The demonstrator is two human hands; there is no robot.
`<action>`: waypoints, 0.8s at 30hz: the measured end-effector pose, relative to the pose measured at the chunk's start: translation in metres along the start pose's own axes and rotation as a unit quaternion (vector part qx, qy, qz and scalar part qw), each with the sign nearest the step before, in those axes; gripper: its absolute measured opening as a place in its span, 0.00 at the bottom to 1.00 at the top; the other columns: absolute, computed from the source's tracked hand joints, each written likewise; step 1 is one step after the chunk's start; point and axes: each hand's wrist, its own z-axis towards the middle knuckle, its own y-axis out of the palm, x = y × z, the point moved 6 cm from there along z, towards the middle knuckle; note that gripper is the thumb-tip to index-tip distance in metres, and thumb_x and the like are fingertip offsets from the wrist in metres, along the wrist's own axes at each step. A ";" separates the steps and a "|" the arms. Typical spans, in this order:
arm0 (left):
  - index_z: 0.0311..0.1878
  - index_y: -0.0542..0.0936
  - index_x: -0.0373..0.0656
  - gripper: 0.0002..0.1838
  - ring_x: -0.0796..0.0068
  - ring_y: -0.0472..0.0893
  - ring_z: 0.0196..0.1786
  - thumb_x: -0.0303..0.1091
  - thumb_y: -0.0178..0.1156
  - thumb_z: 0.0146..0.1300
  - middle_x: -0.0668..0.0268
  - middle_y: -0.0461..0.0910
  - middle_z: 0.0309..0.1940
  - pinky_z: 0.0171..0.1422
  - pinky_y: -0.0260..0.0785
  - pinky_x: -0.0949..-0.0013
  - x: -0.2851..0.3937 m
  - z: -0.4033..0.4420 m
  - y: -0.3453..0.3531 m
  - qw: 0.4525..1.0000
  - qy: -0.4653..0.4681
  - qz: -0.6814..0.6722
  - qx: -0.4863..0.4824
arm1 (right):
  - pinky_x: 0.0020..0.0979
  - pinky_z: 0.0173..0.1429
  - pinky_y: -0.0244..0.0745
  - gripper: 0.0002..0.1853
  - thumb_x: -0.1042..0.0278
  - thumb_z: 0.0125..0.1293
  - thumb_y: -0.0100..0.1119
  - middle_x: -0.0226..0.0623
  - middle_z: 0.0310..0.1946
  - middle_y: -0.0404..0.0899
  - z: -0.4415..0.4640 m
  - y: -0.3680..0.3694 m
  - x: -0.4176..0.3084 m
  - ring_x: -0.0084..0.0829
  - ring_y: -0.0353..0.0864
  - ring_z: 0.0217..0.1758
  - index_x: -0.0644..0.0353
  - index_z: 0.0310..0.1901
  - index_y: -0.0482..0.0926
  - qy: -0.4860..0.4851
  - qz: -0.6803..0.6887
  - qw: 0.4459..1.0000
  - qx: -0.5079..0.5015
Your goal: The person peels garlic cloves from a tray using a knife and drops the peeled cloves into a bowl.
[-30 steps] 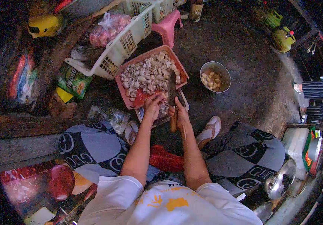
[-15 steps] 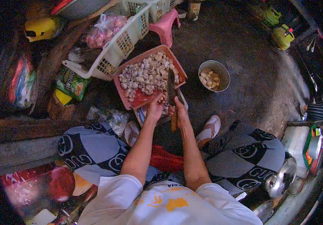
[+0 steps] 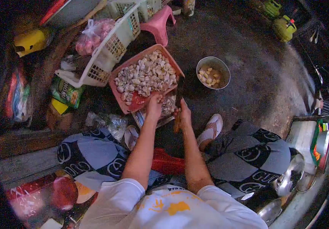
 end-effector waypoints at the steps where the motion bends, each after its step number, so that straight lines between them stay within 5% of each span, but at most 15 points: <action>1: 0.36 0.73 0.40 0.07 0.70 0.73 0.36 0.29 0.52 0.53 0.65 0.74 0.31 0.42 0.66 0.70 -0.006 0.011 0.013 1.000 -0.017 0.001 0.007 | 0.24 0.24 0.64 0.23 0.50 0.62 0.48 0.31 0.25 0.71 0.007 -0.007 0.007 0.22 0.68 0.20 0.60 0.51 0.70 -0.031 -0.020 0.999 0.018; 4: 0.38 0.72 0.39 0.09 0.64 0.73 0.42 0.33 0.49 0.56 0.62 0.74 0.35 0.48 0.66 0.65 -0.029 0.033 0.074 0.998 0.021 0.042 -0.032 | 0.31 0.32 0.69 0.26 0.50 0.62 0.46 0.38 0.34 0.75 -0.012 -0.012 0.002 0.32 0.74 0.28 0.60 0.55 0.66 0.028 -0.121 0.991 0.054; 6: 0.39 0.71 0.39 0.10 0.62 0.73 0.43 0.32 0.50 0.55 0.61 0.73 0.36 0.53 0.65 0.60 -0.040 0.049 0.116 0.996 0.013 0.015 -0.087 | 0.34 0.42 0.69 0.27 0.50 0.64 0.41 0.41 0.41 0.75 -0.020 0.005 -0.020 0.34 0.74 0.39 0.65 0.55 0.64 -0.165 -0.250 0.954 0.011; 8: 0.44 0.71 0.42 0.13 0.67 0.72 0.41 0.33 0.51 0.55 0.65 0.73 0.38 0.45 0.65 0.67 -0.030 0.042 0.151 0.997 -0.033 0.052 -0.049 | 0.31 0.42 0.70 0.25 0.53 0.65 0.42 0.37 0.42 0.75 0.013 -0.018 0.003 0.31 0.74 0.39 0.65 0.56 0.65 -0.125 -0.504 0.854 -0.020; 10: 0.38 0.75 0.41 0.10 0.68 0.74 0.46 0.28 0.53 0.50 0.63 0.76 0.36 0.54 0.62 0.57 -0.017 0.055 0.151 0.975 0.125 0.186 -0.009 | 0.29 0.42 0.70 0.24 0.54 0.64 0.45 0.34 0.42 0.75 0.009 -0.004 0.002 0.29 0.74 0.40 0.63 0.55 0.67 -0.116 -0.268 0.956 -0.033; 12: 0.35 0.75 0.39 0.07 0.67 0.77 0.35 0.28 0.52 0.52 0.64 0.75 0.29 0.44 0.69 0.62 0.025 0.041 0.136 0.910 0.183 0.373 -0.003 | 0.26 0.41 0.70 0.22 0.56 0.63 0.48 0.31 0.41 0.75 -0.007 0.008 -0.007 0.27 0.74 0.40 0.60 0.55 0.68 -0.093 -0.014 0.995 -0.032; 13: 0.30 0.76 0.37 0.05 0.68 0.77 0.28 0.27 0.52 0.53 0.66 0.75 0.23 0.35 0.72 0.67 0.029 0.045 0.111 0.964 0.128 0.233 0.003 | 0.24 0.41 0.69 0.20 0.57 0.62 0.50 0.32 0.40 0.76 -0.027 0.015 -0.026 0.24 0.73 0.41 0.61 0.51 0.72 -0.056 -0.089 0.994 0.008; 14: 0.27 0.75 0.38 0.05 0.67 0.76 0.25 0.29 0.53 0.52 0.63 0.74 0.20 0.31 0.70 0.65 0.062 0.036 0.083 0.862 0.263 0.425 0.081 | 0.25 0.41 0.69 0.19 0.58 0.62 0.51 0.31 0.38 0.76 -0.024 0.013 -0.022 0.24 0.73 0.39 0.61 0.50 0.73 -0.070 -0.131 0.989 0.001; 16: 0.23 0.75 0.37 0.07 0.61 0.73 0.23 0.32 0.56 0.45 0.56 0.74 0.19 0.28 0.65 0.60 0.108 0.025 0.017 0.745 0.277 0.568 0.214 | 0.26 0.38 0.67 0.16 0.59 0.60 0.53 0.31 0.30 0.77 -0.012 0.007 -0.008 0.23 0.71 0.33 0.62 0.44 0.77 -0.158 -0.229 0.960 -0.014; 18: 0.31 0.75 0.35 0.11 0.57 0.75 0.37 0.33 0.56 0.47 0.52 0.76 0.30 0.41 0.64 0.57 0.107 0.071 -0.099 0.540 0.319 0.754 0.196 | 0.26 0.35 0.66 0.15 0.59 0.58 0.54 0.30 0.24 0.76 -0.006 0.007 -0.001 0.22 0.70 0.28 0.63 0.40 0.79 -0.246 -0.262 0.933 -0.009; 20: 0.41 0.73 0.35 0.16 0.53 0.73 0.44 0.35 0.53 0.51 0.52 0.75 0.39 0.46 0.64 0.58 0.108 0.048 -0.123 0.641 0.424 0.613 0.185 | 0.27 0.37 0.67 0.16 0.60 0.57 0.56 0.32 0.26 0.77 0.000 0.007 0.004 0.23 0.72 0.29 0.63 0.41 0.78 -0.287 -0.249 0.925 0.005; 24: 0.44 0.72 0.34 0.17 0.53 0.71 0.48 0.37 0.49 0.55 0.51 0.73 0.43 0.51 0.62 0.59 0.083 0.073 -0.174 0.705 0.331 0.612 0.134 | 0.30 0.40 0.68 0.19 0.58 0.55 0.56 0.39 0.30 0.79 -0.003 0.007 0.007 0.27 0.76 0.34 0.65 0.42 0.76 -0.343 -0.354 0.869 0.046</action>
